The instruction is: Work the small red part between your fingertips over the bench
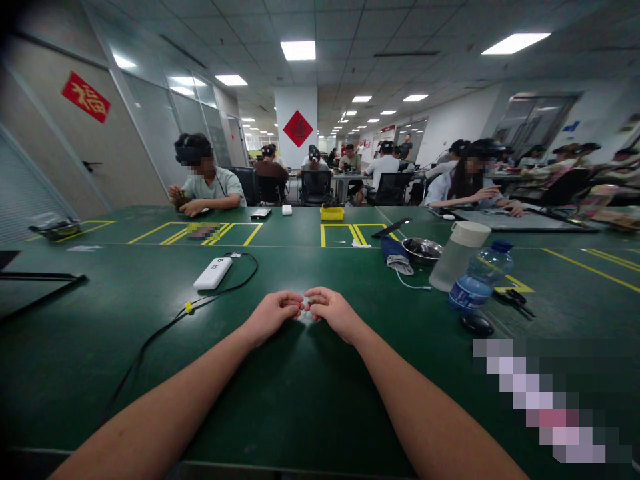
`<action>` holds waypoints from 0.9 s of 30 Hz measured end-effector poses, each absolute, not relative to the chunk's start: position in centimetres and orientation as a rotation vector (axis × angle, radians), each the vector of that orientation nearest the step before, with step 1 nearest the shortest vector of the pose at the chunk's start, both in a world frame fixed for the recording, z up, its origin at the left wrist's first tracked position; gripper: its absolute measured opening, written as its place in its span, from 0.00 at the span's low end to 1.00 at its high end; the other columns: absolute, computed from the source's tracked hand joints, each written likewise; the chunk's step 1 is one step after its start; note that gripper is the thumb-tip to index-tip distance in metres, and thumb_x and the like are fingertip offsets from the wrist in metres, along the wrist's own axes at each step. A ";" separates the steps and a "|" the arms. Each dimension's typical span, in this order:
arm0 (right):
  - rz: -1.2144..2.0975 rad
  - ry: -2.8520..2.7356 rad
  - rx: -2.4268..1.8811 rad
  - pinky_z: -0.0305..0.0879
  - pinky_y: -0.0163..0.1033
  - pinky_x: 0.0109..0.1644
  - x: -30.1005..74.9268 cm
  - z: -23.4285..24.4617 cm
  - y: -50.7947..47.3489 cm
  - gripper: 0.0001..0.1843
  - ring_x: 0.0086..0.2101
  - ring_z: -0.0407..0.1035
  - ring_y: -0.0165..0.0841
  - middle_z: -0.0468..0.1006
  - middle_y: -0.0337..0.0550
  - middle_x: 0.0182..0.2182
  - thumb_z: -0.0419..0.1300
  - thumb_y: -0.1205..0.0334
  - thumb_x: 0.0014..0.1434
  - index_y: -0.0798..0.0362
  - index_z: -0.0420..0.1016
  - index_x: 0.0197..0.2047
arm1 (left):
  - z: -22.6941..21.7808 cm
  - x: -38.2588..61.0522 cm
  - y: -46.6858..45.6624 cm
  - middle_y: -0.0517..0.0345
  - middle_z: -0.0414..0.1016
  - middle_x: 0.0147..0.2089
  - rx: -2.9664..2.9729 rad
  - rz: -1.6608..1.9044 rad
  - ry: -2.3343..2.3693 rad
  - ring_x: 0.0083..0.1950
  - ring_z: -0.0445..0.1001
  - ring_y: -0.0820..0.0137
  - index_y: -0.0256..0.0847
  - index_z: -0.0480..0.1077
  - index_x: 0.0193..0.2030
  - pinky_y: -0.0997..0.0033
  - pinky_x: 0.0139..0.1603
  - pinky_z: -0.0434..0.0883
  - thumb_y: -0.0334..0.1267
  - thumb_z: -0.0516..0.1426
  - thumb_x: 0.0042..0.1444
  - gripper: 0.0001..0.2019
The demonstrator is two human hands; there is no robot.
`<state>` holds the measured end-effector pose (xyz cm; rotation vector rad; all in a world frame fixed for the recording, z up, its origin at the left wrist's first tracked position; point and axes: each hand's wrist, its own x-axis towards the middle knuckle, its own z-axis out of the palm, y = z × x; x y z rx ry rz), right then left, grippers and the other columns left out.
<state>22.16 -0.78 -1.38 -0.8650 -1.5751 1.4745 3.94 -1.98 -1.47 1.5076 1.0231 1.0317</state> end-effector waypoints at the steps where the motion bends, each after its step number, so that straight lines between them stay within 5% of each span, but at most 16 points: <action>1: 1.499 -1.542 -0.852 0.63 0.35 0.33 22.1 -1.5 -0.8 0.20 0.26 0.68 0.26 0.74 0.40 0.33 0.57 0.69 0.48 0.54 0.65 0.47 | -1.6 4.0 -2.0 0.53 0.76 0.35 1.479 1.027 0.998 0.31 0.73 0.74 0.34 0.70 0.41 0.74 0.34 0.68 0.27 0.55 0.49 0.11; 12: 1.387 -1.536 -0.939 0.63 0.32 0.28 22.8 -1.4 0.0 0.13 0.23 0.65 0.25 0.70 0.36 0.24 0.61 0.61 0.51 0.57 0.71 0.41 | -1.5 4.0 -2.0 0.56 0.76 0.34 1.514 1.017 1.122 0.33 0.73 0.73 0.36 0.73 0.39 0.74 0.37 0.68 0.31 0.58 0.48 0.10; 18: 1.560 -1.398 -0.880 0.70 0.37 0.35 22.7 -1.7 -0.1 0.15 0.32 0.74 0.31 0.76 0.45 0.35 0.64 0.61 0.49 0.56 0.69 0.39 | -1.3 4.4 -2.2 0.57 0.77 0.31 1.433 0.993 1.053 0.31 0.73 0.74 0.36 0.74 0.37 0.73 0.37 0.70 0.30 0.56 0.49 0.08; 27: 1.600 -1.429 -0.882 0.72 0.35 0.33 22.7 -1.5 -0.3 0.14 0.29 0.74 0.30 0.77 0.44 0.30 0.64 0.61 0.50 0.57 0.71 0.40 | -1.6 4.6 -2.2 0.52 0.77 0.33 1.217 1.069 0.966 0.34 0.75 0.72 0.34 0.73 0.38 0.71 0.41 0.70 0.30 0.59 0.47 0.09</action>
